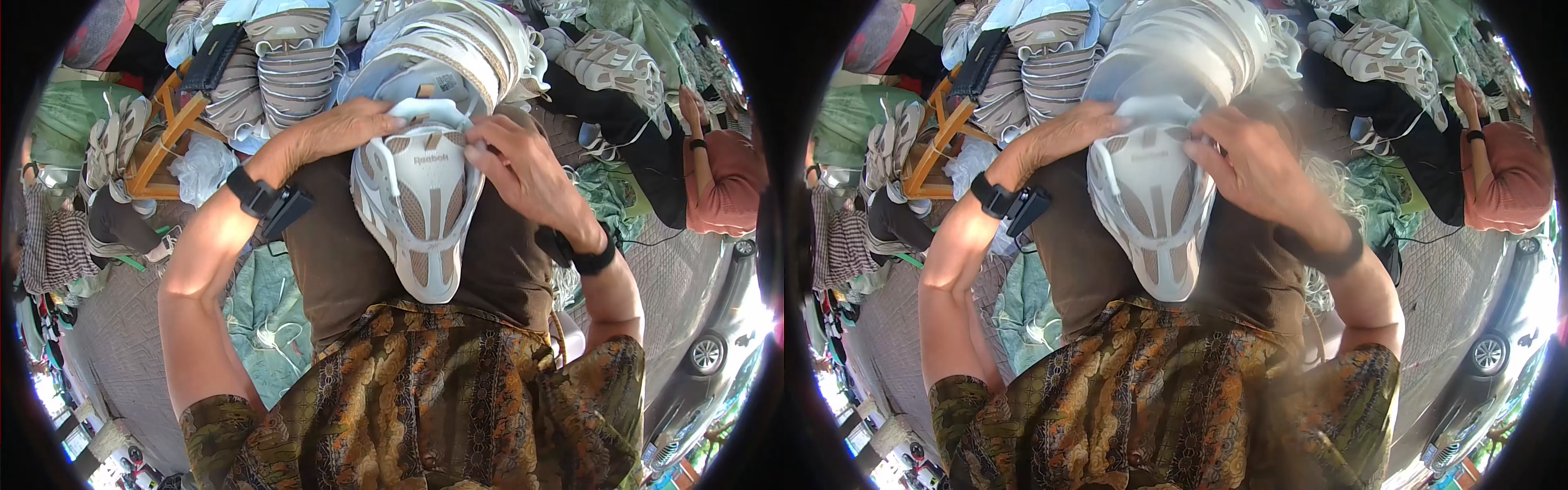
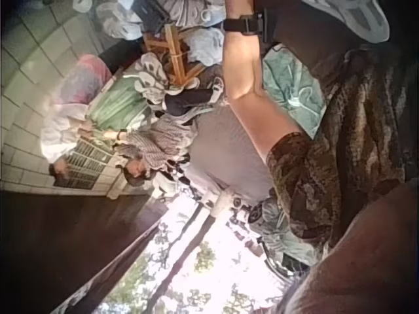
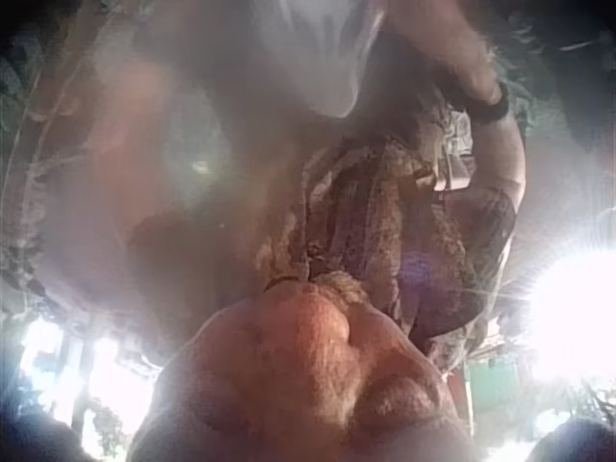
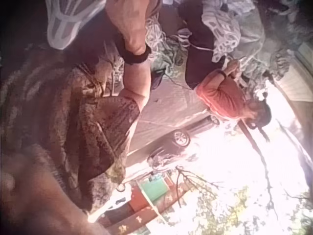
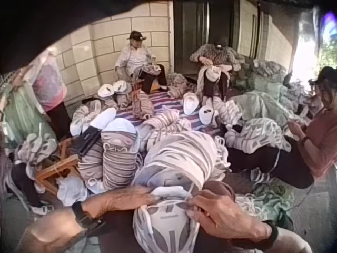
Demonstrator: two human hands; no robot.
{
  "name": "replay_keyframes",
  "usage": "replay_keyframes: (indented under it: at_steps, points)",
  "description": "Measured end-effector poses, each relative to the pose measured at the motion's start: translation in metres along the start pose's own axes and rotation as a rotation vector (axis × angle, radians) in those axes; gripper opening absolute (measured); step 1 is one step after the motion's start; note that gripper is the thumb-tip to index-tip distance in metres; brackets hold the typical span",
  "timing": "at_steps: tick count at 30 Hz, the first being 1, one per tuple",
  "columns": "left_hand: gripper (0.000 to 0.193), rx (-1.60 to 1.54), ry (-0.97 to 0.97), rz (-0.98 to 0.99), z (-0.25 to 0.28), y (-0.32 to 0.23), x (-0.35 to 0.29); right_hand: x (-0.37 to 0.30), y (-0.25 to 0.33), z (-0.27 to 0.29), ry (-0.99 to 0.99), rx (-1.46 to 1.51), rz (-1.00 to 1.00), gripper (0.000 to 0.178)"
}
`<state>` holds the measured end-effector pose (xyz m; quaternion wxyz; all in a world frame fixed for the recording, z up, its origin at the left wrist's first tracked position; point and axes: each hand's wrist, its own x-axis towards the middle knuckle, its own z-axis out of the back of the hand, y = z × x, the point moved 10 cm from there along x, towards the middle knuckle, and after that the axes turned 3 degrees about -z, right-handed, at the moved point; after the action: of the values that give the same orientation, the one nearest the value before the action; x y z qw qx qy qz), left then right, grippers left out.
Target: The person threads white shoelaces through the eyelets of a white sneaker held on their lap. They pull the laces tight and arrange them across the shoe repeatedly, working on a single shoe while surrounded by piles of similar footwear.
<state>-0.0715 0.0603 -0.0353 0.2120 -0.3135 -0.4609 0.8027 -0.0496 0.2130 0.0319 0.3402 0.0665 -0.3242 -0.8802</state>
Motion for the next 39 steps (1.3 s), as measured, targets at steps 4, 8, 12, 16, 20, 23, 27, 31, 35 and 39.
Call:
replay_keyframes:
  at_steps: [4, 8, 12, 16, 20, 23, 27, 31, 35, 39]
  points:
    - [0.053, -0.005, -0.015, -0.055, -0.012, -0.002, 0.01, -0.017, -0.033, 0.002, -0.085, 0.357, -0.109, 0.026]
    - [0.053, 0.206, -0.14, -0.026, 0.008, -0.005, 0.012, 0.001, -0.05, 0.004, -0.155, 0.355, -0.162, 0.024]
    - [0.041, 0.404, -0.39, -0.116, 0.03, -0.016, -0.017, -0.011, -0.025, 0.021, -0.231, 0.153, -0.013, 0.022]
    - [0.028, 0.245, -0.7, -0.154, 0.018, -0.03, -0.085, -0.06, -0.083, 0.041, -0.214, 0.361, -0.213, 0.02]
    - [0.023, 0.05, -0.731, -0.17, -0.034, -0.009, -0.136, -0.173, -0.226, 0.001, -0.173, 0.369, -0.552, 0.018]
    - [0.024, -0.088, -0.715, 0.017, -0.07, 0.032, -0.165, -0.281, -0.308, -0.062, 0.019, 0.339, -0.965, 0.017]
    - [0.03, -0.412, -0.819, -0.002, -0.093, 0.072, -0.173, -0.392, -0.346, -0.123, 0.066, 0.047, -0.915, 0.015]
    - [0.031, -0.467, -0.862, -0.025, -0.092, 0.081, -0.168, -0.472, -0.353, -0.165, 0.073, 0.119, -1.131, 0.011]
    - [0.031, -0.485, -0.878, 0.013, -0.08, 0.086, -0.181, -0.502, -0.356, -0.224, 0.099, 0.184, -1.324, 0.016]
    - [0.031, -0.462, -0.874, 0.064, -0.073, 0.088, -0.171, -0.502, -0.376, -0.261, -0.033, -0.03, -1.22, 0.017]
